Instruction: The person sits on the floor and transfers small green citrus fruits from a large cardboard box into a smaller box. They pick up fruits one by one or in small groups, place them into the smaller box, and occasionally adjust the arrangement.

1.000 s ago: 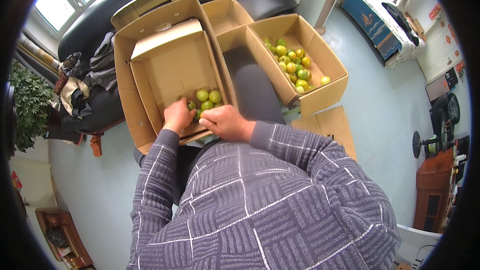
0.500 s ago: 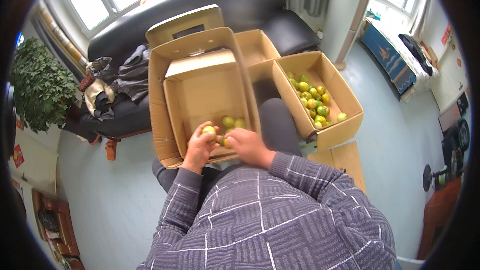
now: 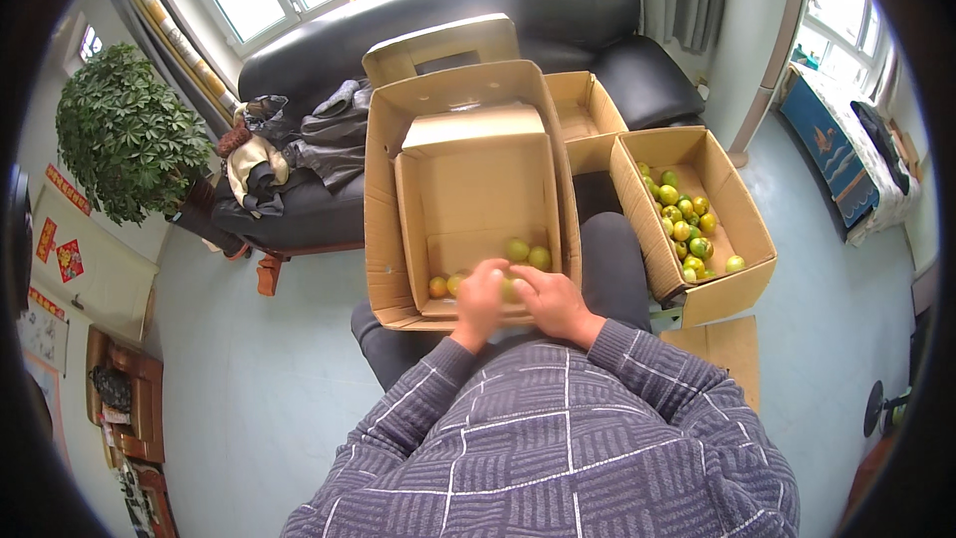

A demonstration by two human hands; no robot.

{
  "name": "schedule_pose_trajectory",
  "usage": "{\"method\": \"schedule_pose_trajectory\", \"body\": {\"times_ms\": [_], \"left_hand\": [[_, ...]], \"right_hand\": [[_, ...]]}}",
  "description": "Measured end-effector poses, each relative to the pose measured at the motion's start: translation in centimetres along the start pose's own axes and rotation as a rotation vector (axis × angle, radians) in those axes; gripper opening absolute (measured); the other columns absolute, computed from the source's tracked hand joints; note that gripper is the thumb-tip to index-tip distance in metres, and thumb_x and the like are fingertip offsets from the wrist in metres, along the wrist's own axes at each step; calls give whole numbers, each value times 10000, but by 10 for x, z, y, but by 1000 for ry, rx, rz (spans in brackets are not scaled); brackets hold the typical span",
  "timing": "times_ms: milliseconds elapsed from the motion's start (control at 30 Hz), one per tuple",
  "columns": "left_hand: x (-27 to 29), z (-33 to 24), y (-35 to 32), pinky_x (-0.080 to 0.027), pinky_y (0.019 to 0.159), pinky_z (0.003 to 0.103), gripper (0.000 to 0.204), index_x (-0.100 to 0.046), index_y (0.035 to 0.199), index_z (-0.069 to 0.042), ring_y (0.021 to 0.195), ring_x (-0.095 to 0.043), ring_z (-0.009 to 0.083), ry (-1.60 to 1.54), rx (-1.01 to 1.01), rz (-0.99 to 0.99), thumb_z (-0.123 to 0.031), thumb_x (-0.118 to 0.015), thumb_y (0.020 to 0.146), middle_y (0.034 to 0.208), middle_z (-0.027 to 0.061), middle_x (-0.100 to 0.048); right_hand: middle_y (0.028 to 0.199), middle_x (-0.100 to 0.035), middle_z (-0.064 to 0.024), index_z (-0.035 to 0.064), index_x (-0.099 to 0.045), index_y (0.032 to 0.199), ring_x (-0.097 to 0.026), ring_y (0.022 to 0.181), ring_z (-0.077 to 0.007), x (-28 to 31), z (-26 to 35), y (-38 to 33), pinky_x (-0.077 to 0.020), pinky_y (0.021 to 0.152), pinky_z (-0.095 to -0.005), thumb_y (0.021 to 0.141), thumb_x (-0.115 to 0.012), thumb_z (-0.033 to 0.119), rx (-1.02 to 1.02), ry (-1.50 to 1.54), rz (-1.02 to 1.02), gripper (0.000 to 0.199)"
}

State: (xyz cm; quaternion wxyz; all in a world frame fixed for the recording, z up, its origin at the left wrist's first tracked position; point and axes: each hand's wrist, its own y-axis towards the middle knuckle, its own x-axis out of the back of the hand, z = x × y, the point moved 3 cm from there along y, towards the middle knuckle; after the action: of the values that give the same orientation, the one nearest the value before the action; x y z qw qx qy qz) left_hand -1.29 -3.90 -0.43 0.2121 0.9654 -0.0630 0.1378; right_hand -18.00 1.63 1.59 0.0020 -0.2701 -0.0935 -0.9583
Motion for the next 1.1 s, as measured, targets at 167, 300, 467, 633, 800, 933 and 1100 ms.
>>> {"method": "schedule_pose_trajectory", "body": {"times_ms": [167, 300, 467, 633, 800, 933, 1100], "left_hand": [[1, -37, -5, -627, 860, 467, 481, -709, 1407, -53, 1006, -754, 382, 306, -347, -9, -247, -772, 971, 1283, 161, -713], [2, -44, -2, -621, 953, 488, 707, -653, 1449, 4, 1143, -722, 417, 248, -501, 64, -167, -945, 828, 1306, 231, -697], [1, -46, -4, -619, 977, 498, 734, -676, 1429, 12, 1169, -721, 432, 203, -491, 152, -135, -965, 770, 1338, 233, -696], [13, -58, -9, -641, 978, 453, 703, -671, 1463, -3, 1213, -723, 404, 195, -490, 174, -126, -837, 791, 1375, 213, -675], [20, -47, -6, -595, 784, 454, 228, -766, 1197, 12, 876, -734, 388, 50, -384, -32, -111, -660, 1038, 1095, 210, -729], [8, -31, -8, -522, 640, 488, 285, -685, 897, -51, 724, -672, 399, 132, -292, -51, -231, -684, 1118, 794, 166, -657], [4, -29, -11, -471, 582, 498, 410, -607, 740, -63, 633, -604, 396, 236, -311, 34, -246, -719, 1090, 708, 164, -601]], "right_hand": [[1089, -831, -113, -27, -697, 1433, -784, 939, -306, 2, -16, 7, -612, 881, -442, 1195, -526, 332, -230, 509, 141, 463], [1194, -750, -80, -44, -644, 1467, -702, 1114, -209, 8, -5, 14, -580, 995, -358, 1197, -558, 341, 59, 441, 77, 478], [1269, -765, -183, -8, -667, 1403, -735, 1176, -287, 12, 7, 7, -576, 1006, -396, 1097, -713, 312, 46, 284, 115, 445], [1147, -783, -196, 22, -712, 1340, -769, 1058, -345, 16, 22, -3, -604, 937, -410, 1012, -765, 233, 154, 198, -101, 393], [1070, -739, -110, 36, -714, 1201, -708, 918, -198, 59, 3, -25, -602, 830, -358, 986, -735, 164, 259, 224, -529, 252], [1067, -721, -98, 36, -700, 1166, -668, 865, -184, 146, -78, -31, -596, 815, -369, 1127, -633, 275, 30, 292, -854, 252], [1117, -795, -251, -12, -734, 1191, -747, 1054, -463, 254, -194, -58, -572, 946, -518, 1112, -643, 325, -378, -504, -832, 358]]}}
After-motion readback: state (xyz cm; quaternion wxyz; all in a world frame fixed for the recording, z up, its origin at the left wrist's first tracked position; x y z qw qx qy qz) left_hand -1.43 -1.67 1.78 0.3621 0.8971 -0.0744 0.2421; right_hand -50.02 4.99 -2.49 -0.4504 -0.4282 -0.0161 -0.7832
